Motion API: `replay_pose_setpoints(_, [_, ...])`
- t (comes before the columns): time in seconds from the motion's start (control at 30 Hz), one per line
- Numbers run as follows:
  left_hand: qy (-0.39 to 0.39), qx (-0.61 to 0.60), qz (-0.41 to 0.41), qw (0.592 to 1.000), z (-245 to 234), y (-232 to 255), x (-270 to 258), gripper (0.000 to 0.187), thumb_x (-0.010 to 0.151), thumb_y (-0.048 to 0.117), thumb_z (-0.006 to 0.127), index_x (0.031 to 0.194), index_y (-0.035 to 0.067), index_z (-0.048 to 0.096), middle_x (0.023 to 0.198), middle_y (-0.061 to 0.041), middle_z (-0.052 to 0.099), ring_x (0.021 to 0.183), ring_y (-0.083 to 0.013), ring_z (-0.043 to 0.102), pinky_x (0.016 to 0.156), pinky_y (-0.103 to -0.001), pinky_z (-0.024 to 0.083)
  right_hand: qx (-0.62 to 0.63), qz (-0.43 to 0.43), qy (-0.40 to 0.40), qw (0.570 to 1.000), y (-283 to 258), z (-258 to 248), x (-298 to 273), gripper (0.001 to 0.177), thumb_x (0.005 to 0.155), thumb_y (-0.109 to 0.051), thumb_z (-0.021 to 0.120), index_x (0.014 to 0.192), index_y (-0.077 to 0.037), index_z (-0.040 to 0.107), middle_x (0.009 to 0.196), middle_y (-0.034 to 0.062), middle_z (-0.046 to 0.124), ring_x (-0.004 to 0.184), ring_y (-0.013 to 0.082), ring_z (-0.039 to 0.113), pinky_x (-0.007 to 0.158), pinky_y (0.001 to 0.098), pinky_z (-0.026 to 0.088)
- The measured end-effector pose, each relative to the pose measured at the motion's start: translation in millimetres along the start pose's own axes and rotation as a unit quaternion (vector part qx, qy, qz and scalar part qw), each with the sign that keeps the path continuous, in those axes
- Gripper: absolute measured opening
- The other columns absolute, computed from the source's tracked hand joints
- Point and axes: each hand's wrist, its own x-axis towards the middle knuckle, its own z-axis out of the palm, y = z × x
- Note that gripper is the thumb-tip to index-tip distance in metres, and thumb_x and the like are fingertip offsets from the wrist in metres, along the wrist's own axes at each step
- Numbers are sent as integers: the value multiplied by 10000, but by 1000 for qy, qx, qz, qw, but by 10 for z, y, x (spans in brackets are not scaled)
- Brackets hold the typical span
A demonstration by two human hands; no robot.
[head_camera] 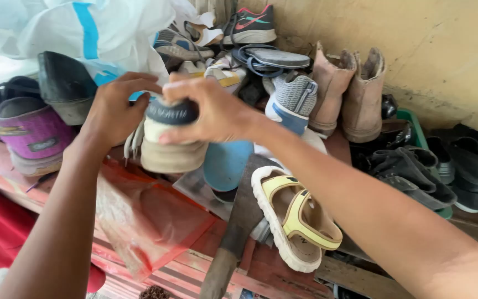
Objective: Organizing and arranging various shoes and sandals on wooden shelves.
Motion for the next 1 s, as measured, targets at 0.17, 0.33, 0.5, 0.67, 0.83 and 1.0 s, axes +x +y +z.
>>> replay_pose_setpoints(0.17, [159, 98, -102, 977, 258, 115, -299, 224, 948, -32, 657, 1106, 106, 736, 1107, -171, 616, 1098, -358, 617, 956, -451, 503, 69, 21, -84, 994, -138, -652, -141, 473, 835, -222, 960, 922, -20, 541, 982, 20, 475, 887, 132, 480, 820, 306, 428])
replay_pose_setpoints(0.33, [159, 176, -77, 968, 412, 312, -467, 307, 872, 50, 744, 1174, 82, 704, 1289, -206, 513, 1199, -412, 501, 1034, -487, 440, 79, 47, -133, 987, -403, -825, -289, 406, 813, -147, 929, 999, -27, 588, 1073, -5, 501, 1014, 98, 523, 916, 280, 474])
replay_pose_setpoints(0.5, [205, 303, -142, 920, 383, 456, -484, 589, 711, 173, 824, 1283, 101, 701, 1172, -309, 525, 1064, -491, 512, 817, -538, 443, 112, 92, -100, 984, -372, -880, -480, 356, 829, -96, 914, 999, -43, 607, 1103, -21, 498, 1101, 91, 562, 1044, 279, 502])
replay_pose_setpoints(0.67, [164, 38, -231, 958, 758, -102, -519, 317, 1012, 144, 722, 1313, 112, 626, 1024, -249, 648, 934, -445, 646, 805, -554, 504, 137, 87, -90, 983, -549, -733, -571, 345, 833, -70, 911, 1002, -40, 612, 1117, -9, 482, 1112, 110, 547, 1045, 281, 482])
replay_pose_setpoints(0.83, [239, -387, -339, 824, 901, -223, -454, 182, 964, 77, 615, 1108, 24, 517, 909, -90, 720, 743, -192, 732, 646, -357, 617, 94, 62, -108, 988, -763, -643, -594, 368, 812, -91, 916, 1017, -35, 616, 1119, 7, 498, 1090, 132, 548, 1009, 285, 469])
replay_pose_setpoints(1.0, [253, -300, -417, 820, 871, 136, -496, 173, 982, 93, 637, 1097, -20, 574, 868, -67, 705, 670, -129, 651, 571, -285, 507, 7, 40, -134, 990, -1014, -685, -696, 431, 752, -137, 925, 1010, -24, 598, 1062, 29, 544, 1042, 154, 555, 955, 306, 444])
